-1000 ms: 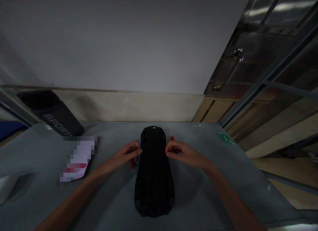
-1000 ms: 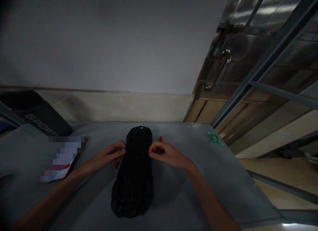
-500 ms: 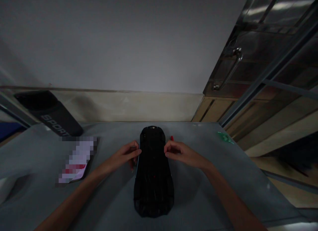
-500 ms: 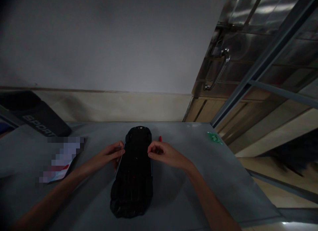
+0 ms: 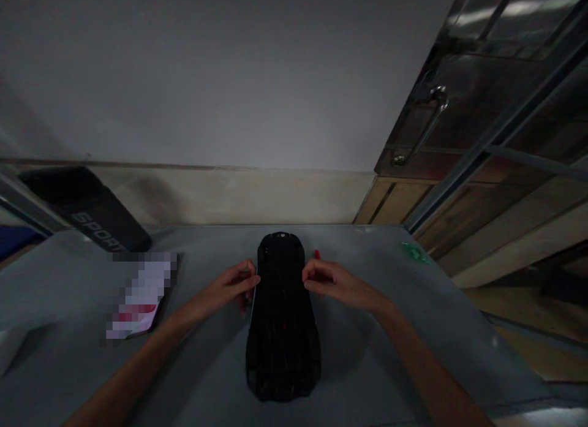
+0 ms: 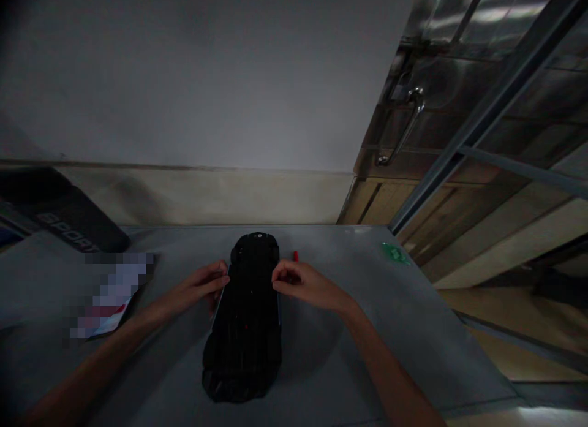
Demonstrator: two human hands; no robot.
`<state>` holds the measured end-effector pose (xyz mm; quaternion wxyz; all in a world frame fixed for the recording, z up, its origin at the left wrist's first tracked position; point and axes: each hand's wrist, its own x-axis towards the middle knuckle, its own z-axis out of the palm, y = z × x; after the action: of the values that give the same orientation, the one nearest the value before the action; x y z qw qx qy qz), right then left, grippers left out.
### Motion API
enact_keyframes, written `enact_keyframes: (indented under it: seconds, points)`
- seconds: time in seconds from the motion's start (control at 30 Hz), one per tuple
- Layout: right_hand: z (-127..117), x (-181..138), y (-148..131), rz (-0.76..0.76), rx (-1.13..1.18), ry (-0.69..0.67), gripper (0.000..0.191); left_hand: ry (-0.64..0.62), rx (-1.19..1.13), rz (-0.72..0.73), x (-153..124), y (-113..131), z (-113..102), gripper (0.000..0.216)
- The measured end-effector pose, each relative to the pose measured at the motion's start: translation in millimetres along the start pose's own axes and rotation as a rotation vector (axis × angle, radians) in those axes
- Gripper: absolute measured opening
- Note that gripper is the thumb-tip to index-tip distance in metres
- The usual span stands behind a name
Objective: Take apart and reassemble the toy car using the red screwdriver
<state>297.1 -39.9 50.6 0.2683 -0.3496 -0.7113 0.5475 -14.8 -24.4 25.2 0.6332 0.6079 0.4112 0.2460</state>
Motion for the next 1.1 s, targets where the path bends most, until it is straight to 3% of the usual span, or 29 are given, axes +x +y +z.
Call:
enact_keyframes:
  seconds: [0.6,1.1]
  points:
    - [1,0,-3,0.021,0.044,-0.015,0.035,-0.005,-0.007,-0.001,-1,1,1,0.055]
    - [7,6,10,0.032,0.077,0.035,0.019,0.008,-0.008,0.005,0,2,2,0.057]
